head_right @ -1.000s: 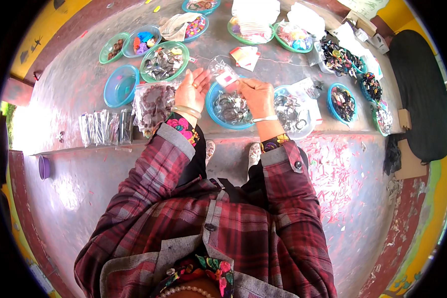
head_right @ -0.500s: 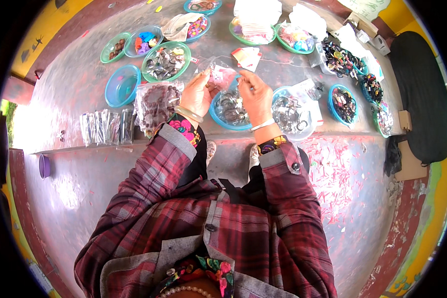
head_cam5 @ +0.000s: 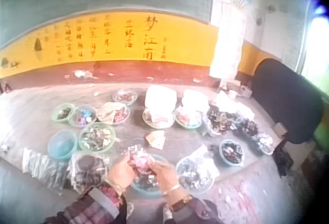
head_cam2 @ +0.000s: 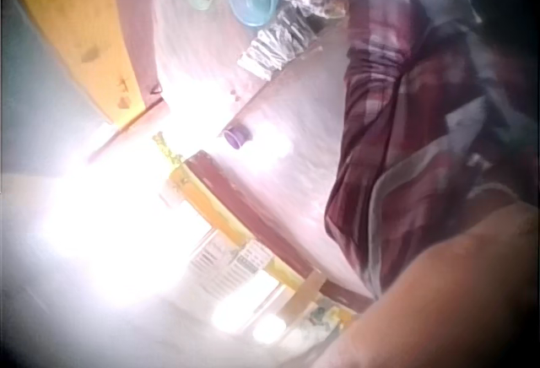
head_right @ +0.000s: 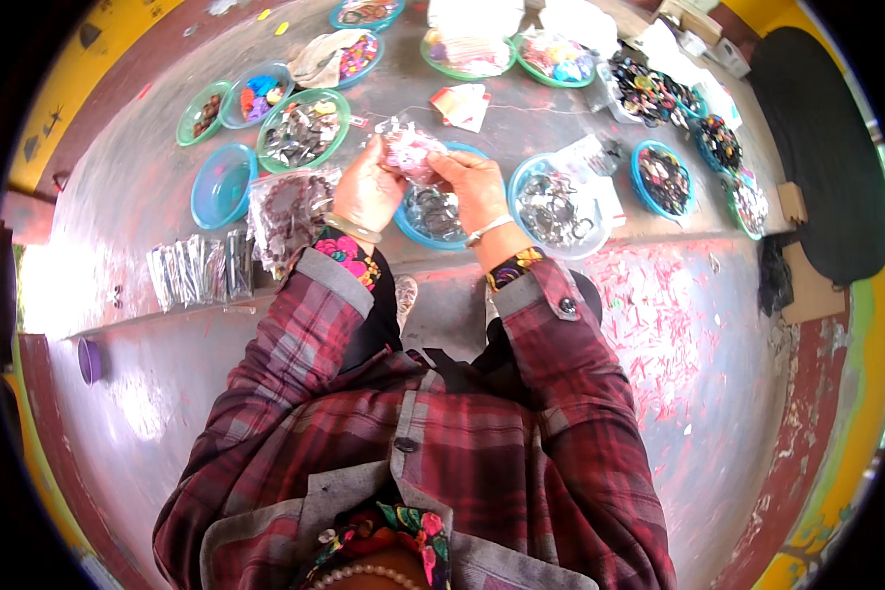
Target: The person sits on the floor and sorts small hair accessories from a blue bowl into clear plastic bags. They pick up individual items, inspect them, and place them into the bags, occasionally adjusting the bags or the pile of items.
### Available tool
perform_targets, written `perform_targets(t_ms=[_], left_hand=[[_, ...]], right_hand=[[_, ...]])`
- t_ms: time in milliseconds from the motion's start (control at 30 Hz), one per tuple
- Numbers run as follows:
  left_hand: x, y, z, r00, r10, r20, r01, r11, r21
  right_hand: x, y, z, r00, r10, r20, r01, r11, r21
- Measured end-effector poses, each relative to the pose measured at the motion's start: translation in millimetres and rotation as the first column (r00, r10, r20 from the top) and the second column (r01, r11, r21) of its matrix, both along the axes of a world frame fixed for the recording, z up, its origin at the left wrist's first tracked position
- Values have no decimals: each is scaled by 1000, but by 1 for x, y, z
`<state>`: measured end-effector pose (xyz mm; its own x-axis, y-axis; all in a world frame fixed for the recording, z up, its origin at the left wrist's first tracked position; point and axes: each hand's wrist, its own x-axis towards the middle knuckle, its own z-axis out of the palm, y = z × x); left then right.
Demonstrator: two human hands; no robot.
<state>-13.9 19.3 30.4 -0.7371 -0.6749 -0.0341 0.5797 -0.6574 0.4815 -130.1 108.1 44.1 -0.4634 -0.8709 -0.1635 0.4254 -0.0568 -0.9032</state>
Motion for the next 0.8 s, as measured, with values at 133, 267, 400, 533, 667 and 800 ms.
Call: perform_targets(t_ms=[133,267,400,533,667,800], left_hand=[[-1,-3,-2,997,58,56,-61,997,49],[11,-12,-3,941,232,244,-262,960,99],[13,-16,-12,944,163,288,-210,968,140],[8,-13,-14,960,82,266,-125,981,151],[7,-14,-18,966,48,254,-85,987,137],[11,-15,-19,965,40,260,-71,991,113]], right_hand=[[-11,5,7,988,9,-156,-7,1000,13],[-55,27,30,939,-31,-341,69,993,98],[-101,63,37,932,-221,-287,265,956,125],[-147,96,-18,955,-192,-224,253,925,285],[-157,112,-79,962,-242,-124,272,878,393],[-167,115,-145,965,-238,-105,260,877,404]])
